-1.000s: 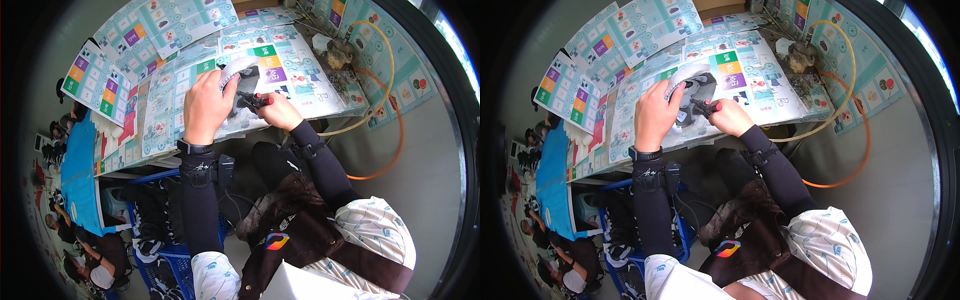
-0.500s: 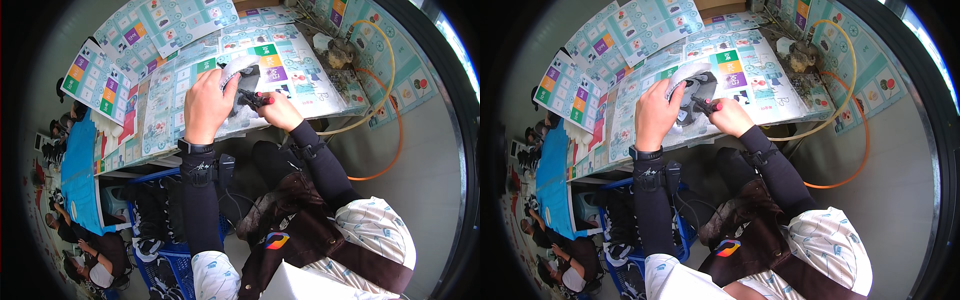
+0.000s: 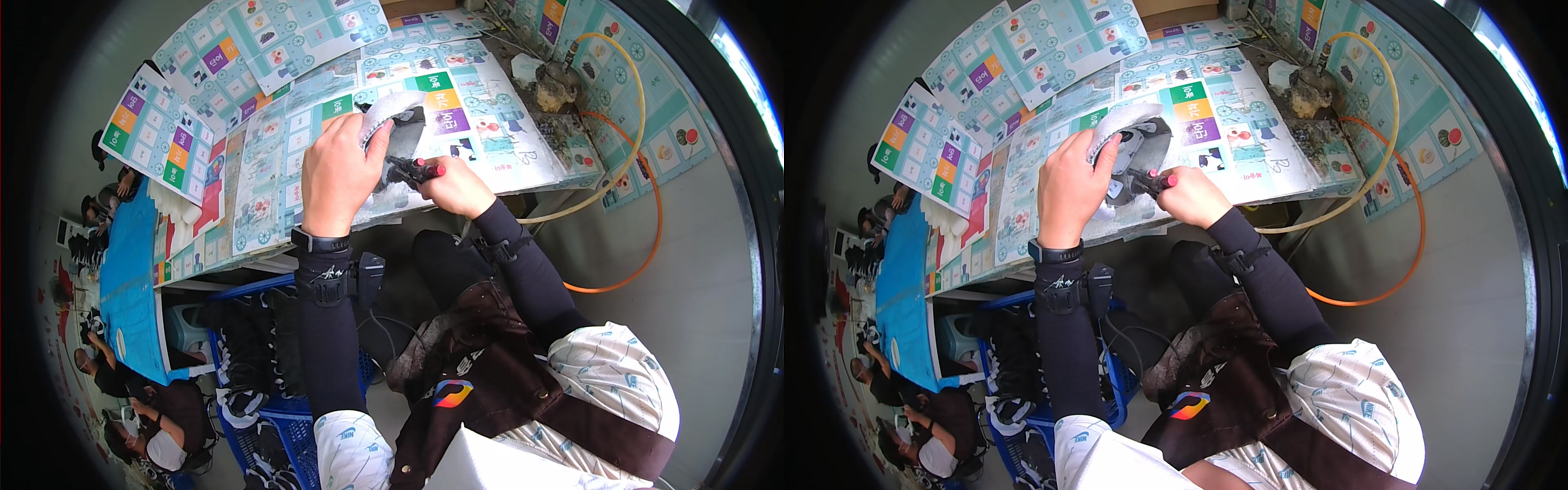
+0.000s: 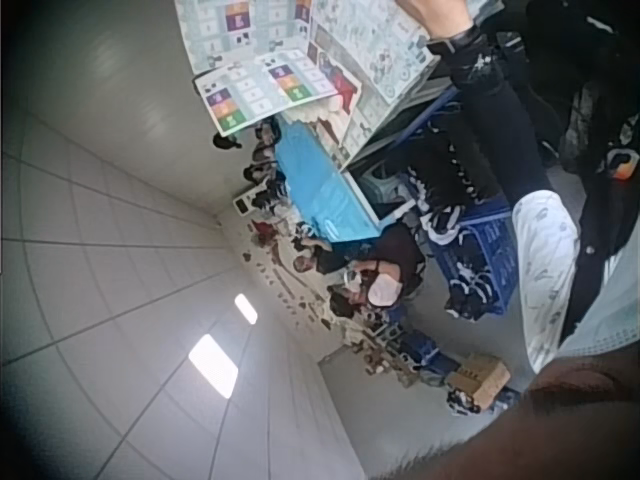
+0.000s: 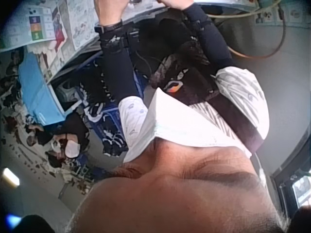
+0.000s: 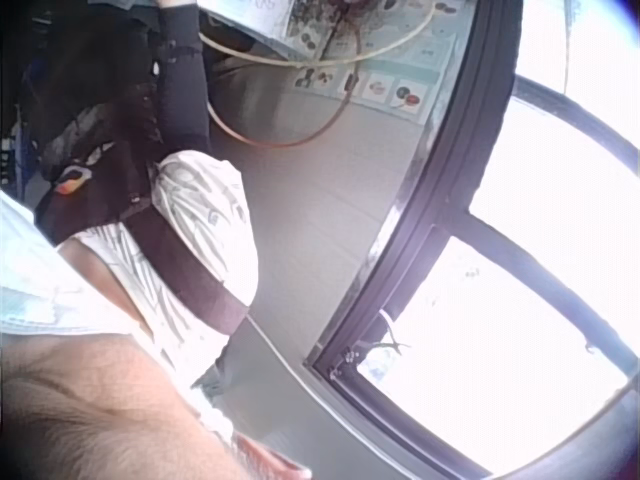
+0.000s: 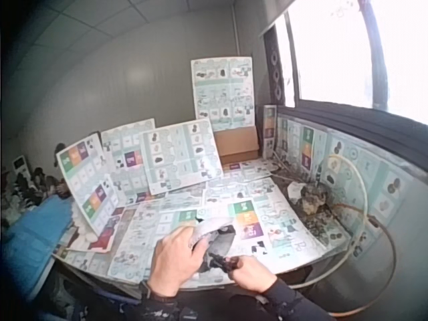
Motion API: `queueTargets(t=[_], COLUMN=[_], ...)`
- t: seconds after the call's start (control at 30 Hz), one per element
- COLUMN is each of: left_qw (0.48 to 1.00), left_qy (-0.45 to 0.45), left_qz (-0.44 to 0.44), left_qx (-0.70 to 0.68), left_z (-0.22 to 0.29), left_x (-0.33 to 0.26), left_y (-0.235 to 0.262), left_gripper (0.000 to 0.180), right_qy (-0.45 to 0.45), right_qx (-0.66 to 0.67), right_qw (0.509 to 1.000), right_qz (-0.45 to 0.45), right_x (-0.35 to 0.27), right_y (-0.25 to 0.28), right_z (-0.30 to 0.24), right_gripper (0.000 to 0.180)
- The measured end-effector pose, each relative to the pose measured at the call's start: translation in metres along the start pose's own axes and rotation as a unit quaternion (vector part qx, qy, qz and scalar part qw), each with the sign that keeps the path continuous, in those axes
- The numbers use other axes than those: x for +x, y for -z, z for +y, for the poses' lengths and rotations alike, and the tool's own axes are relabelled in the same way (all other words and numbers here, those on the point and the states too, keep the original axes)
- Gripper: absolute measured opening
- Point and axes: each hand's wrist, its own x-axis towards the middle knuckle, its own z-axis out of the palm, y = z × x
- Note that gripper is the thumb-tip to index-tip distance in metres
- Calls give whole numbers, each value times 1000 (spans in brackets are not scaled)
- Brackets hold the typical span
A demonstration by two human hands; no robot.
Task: Trimming loose threads and excess material from shoe uppers using nippers and a small torch.
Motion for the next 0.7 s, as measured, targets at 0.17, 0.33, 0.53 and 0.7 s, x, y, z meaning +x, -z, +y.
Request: queueTargets(t=[0.17, 0.33, 0.53, 0.7], left_qw=[1000, 1000, 1000, 1000], left_qy=[1, 6, 5, 10], left_qz=[-3, -6, -1, -1], left_qx=[-7, -21, -20, -17], left_z=[-2, -2, -2, -2], left_x=[-1, 0, -1, -1], left_y=[0, -1, 0, 1], left_gripper=[39, 40, 39, 40], right_qy=[-20, -24, 1, 2], right_qx=[-25, -33, -4, -23], right_qw=[999, 997, 997, 1000], right_qz=[-35, -63, 72, -2], right_x=[-2, -4, 1, 0], right_y=[5, 7, 6, 11], right_z=[-4, -5, 2, 4], right_gripper=[22, 21, 22, 25])
